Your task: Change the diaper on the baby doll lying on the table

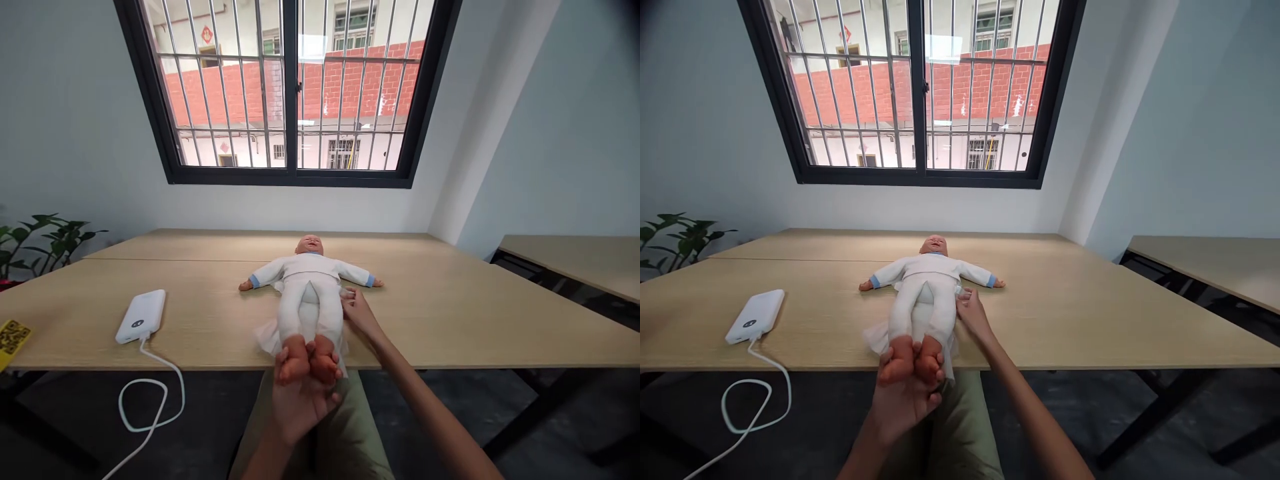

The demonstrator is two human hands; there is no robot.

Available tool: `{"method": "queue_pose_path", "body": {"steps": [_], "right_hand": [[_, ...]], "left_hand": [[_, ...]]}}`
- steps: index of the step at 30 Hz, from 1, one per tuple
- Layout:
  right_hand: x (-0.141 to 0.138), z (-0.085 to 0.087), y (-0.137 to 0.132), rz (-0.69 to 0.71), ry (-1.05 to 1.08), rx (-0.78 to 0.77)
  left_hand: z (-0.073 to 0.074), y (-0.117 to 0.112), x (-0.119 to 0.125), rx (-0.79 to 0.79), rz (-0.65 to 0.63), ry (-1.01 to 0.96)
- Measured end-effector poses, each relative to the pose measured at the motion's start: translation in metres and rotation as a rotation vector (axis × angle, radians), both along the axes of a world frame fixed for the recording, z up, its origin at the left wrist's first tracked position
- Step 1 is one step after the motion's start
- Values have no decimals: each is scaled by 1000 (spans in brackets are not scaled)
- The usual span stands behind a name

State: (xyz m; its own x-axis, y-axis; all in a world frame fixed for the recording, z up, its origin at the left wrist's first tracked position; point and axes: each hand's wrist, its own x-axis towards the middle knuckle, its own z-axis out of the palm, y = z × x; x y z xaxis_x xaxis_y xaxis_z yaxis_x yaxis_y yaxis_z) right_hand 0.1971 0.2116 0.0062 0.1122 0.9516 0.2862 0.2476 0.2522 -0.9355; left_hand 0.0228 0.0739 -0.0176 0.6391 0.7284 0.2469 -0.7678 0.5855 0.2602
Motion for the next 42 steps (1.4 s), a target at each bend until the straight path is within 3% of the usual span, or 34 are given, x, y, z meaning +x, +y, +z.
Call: {"method": "queue_pose_path", "body": {"steps": [4,7,10,16,20,28,32,36,42], "right_hand": [[-6,8,-68,-87,-300,396],[-19,12,-116,147,-688,630],[-25,8,-138,259,-887,709],[-12,0,-131,172,-1005,764],[-1,2,-133,113,-1065,785],[19,-5,-129,-40,-1126,796],[28,-2,-124,-105,-1176,761],[21,-4,-128,-108,-1189,750],[-15,-16,-130,-9,-1187,810]], "left_hand": [[-15,-6,2,20,-35,-8],[-17,-15,-1,-31,10,-4],[-17,-23,-9,-85,59,12],[-23,-24,-31,23,37,85],[-24,-15,-50,42,114,190],[-4,-6,-92,-399,389,376],[10,-9,-93,-480,465,397],[16,-12,-89,-508,526,442],[16,-10,-88,-430,594,491]]}}
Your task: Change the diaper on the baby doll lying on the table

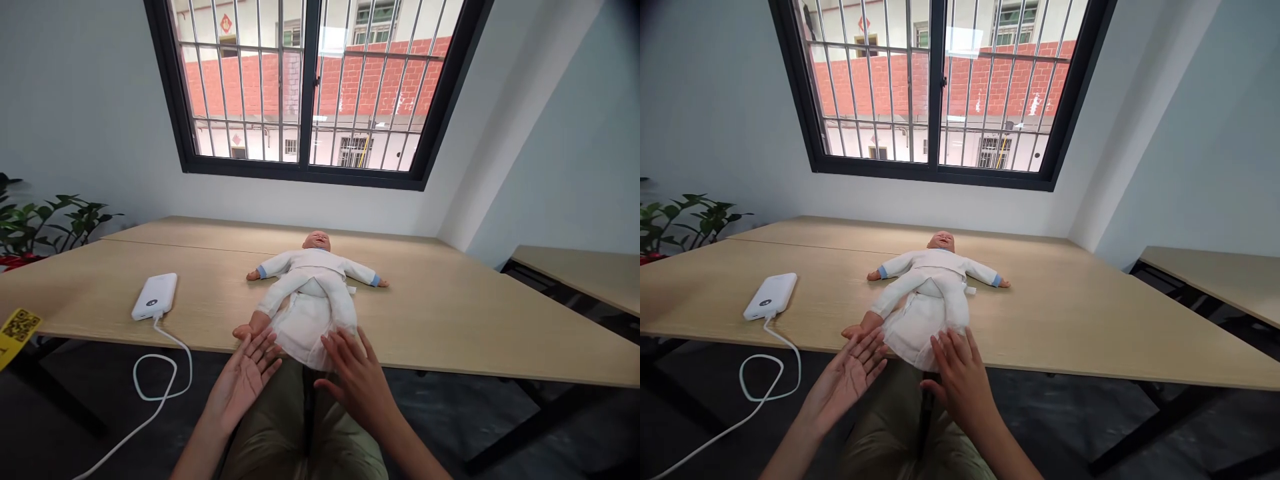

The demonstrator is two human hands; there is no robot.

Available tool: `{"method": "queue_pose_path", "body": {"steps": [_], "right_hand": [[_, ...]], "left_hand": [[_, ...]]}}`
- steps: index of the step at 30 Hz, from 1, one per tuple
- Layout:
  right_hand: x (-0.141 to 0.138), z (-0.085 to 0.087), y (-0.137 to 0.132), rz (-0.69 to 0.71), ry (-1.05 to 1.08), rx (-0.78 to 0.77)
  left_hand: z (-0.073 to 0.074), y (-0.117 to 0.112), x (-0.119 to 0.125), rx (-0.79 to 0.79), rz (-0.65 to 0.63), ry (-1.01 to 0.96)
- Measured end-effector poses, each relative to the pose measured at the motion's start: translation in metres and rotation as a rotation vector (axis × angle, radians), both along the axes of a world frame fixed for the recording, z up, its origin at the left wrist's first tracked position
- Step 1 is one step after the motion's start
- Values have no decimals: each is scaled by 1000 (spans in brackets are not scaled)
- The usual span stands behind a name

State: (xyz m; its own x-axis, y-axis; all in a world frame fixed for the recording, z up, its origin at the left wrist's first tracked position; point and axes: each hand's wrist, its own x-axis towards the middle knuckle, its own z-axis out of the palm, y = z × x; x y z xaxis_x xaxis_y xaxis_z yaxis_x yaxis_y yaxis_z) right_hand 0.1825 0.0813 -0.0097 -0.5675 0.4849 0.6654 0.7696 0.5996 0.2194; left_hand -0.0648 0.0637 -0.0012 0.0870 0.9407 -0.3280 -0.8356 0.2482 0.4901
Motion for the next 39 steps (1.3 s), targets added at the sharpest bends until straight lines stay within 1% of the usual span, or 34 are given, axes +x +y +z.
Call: {"method": "queue_pose_path", "body": {"steps": [3,5,9,11,12,14,16,19,21,24,26,28,31,34,37,39], "right_hand": [[-9,-2,7,26,-7,19],[-10,-2,13,38,-13,36],[-10,-2,22,46,-13,40],[-12,-1,23,30,-33,43],[-13,-1,24,18,-50,45],[-14,0,25,-7,-79,48],[-14,1,26,-11,-65,40],[-6,6,29,-9,43,-15],[4,9,33,-33,155,-87],[21,16,42,-44,370,-256],[30,23,48,-27,509,-385],[36,31,56,3,604,-491],[39,48,72,81,679,-554],[34,69,96,168,705,-520],[25,90,127,224,690,-525],[19,100,149,252,714,-571]], "left_hand": [[0,0,0,56,30,85],[0,-3,0,174,77,253],[3,-7,-2,487,255,824],[4,-3,-5,635,321,1124],[5,1,-7,725,333,1262],[5,11,-10,915,316,1507],[5,24,-12,1052,276,1723],[5,39,-16,1126,235,2005],[5,45,-18,1158,184,2114],[9,53,-18,1174,91,2169],[15,62,-15,1127,59,2163],[23,77,-9,1081,55,2115],[36,109,-2,1075,74,1951],[47,143,3,1025,14,1712],[55,168,6,899,-91,1492],[58,179,9,774,-106,1383]]}}
